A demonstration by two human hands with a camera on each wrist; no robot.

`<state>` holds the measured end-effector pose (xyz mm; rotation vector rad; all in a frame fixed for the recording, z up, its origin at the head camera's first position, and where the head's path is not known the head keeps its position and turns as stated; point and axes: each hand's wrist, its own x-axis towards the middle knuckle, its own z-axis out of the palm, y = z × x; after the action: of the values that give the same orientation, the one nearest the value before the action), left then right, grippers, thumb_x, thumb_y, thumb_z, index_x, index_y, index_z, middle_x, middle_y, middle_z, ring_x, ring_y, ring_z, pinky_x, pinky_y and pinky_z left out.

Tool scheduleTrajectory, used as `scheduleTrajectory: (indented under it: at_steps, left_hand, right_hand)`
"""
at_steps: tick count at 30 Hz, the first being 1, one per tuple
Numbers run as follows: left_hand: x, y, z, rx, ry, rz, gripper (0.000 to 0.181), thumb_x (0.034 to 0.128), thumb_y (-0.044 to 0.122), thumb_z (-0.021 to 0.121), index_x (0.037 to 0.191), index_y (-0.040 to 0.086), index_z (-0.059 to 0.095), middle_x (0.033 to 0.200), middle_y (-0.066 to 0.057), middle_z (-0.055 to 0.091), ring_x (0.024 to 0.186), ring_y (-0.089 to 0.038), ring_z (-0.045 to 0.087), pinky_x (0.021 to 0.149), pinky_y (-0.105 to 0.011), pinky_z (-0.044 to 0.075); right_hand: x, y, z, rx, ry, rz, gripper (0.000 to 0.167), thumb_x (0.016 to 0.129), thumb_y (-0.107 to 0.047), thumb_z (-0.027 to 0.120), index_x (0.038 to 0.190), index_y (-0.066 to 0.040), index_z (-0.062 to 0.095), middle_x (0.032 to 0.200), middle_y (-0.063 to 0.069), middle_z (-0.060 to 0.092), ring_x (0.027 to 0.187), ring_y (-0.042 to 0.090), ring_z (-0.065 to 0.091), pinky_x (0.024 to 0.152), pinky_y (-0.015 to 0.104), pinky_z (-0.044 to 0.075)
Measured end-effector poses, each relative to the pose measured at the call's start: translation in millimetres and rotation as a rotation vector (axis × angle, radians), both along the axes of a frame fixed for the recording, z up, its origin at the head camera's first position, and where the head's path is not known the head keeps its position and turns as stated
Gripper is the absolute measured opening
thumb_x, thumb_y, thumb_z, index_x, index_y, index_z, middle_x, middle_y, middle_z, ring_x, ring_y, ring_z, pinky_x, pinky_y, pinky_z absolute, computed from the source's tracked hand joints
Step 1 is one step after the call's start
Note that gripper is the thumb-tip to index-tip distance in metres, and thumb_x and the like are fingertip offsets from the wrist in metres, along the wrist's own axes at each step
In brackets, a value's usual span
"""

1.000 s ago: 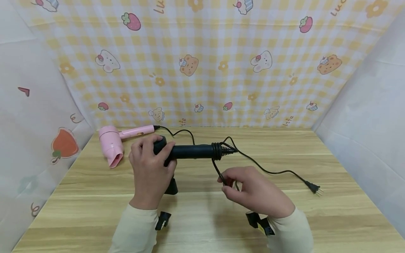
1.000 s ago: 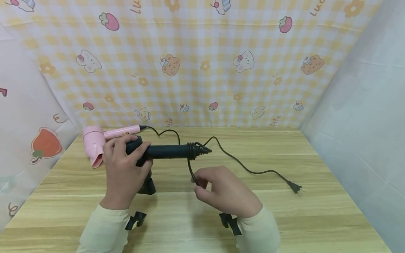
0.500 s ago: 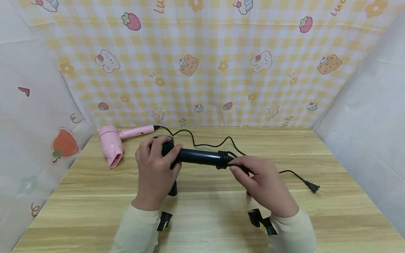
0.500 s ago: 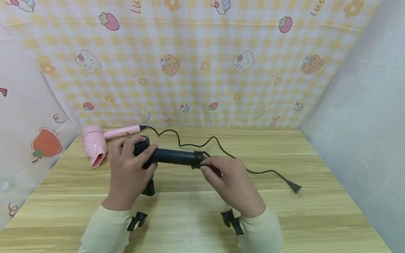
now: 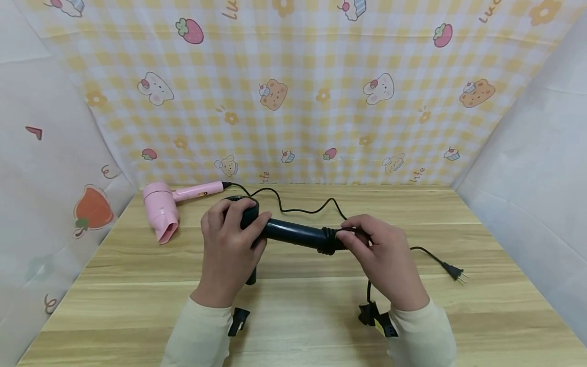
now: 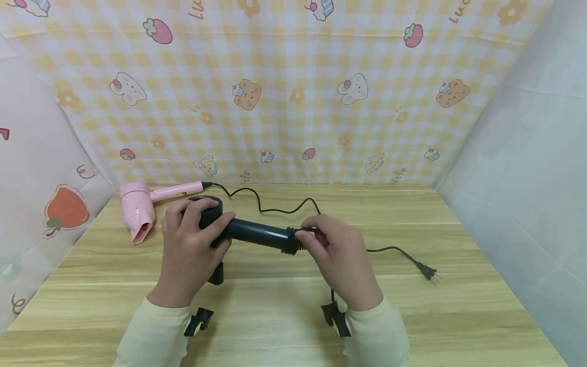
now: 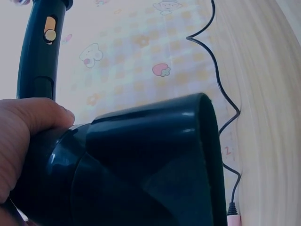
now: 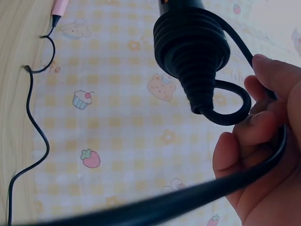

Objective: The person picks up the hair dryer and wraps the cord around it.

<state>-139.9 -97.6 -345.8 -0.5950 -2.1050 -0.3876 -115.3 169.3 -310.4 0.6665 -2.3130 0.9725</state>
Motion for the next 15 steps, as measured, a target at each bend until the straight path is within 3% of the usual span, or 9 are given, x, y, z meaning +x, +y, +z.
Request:
scheduleTrajectory:
  at_steps: [4,9,15]
  left_hand:
    - [-0.2,0.6,1.5,0.008,0.029,-0.013,0.034,0.0705,0.010,0.088,0.103,0.012,0.078,0.119,-0.016,0.053,0.108,-0.042,0.041,0.082,-0.059,0.036]
    - [-0.2,1.6,3.1,0.026,0.061,-0.036,0.036,0.0670,0.006,0.089,0.101,0.011,0.078,0.118,-0.017,0.054,0.106,-0.041,0.042,0.081,-0.059,0.036]
    - [0.3,1.7,3.1,0.034,0.066,-0.081,0.038,0.0656,0.006,0.089,0.102,0.012,0.078,0.118,-0.016,0.055,0.107,-0.042,0.042,0.081,-0.059,0.036]
  right_hand:
    - [-1.6,0.1,-1.1,-0.013,0.015,-0.027,0.016,0.085,-0.007,0.077,0.096,-0.014,0.068,0.069,-0.010,0.043,0.056,0.007,0.040,0.051,0.020,0.034]
    - [-3.2,0.6,-3.5,-0.029,0.022,-0.021,0.019,0.087,-0.002,0.074,0.104,-0.009,0.068,0.079,-0.009,0.054,0.064,0.007,0.048,0.055,0.019,0.038]
    - [-6.1,4.7,-5.0,-0.054,-0.007,-0.022,0.021,0.086,-0.002,0.075,0.105,-0.009,0.068,0.084,-0.009,0.059,0.070,0.009,0.052,0.059,0.019,0.040]
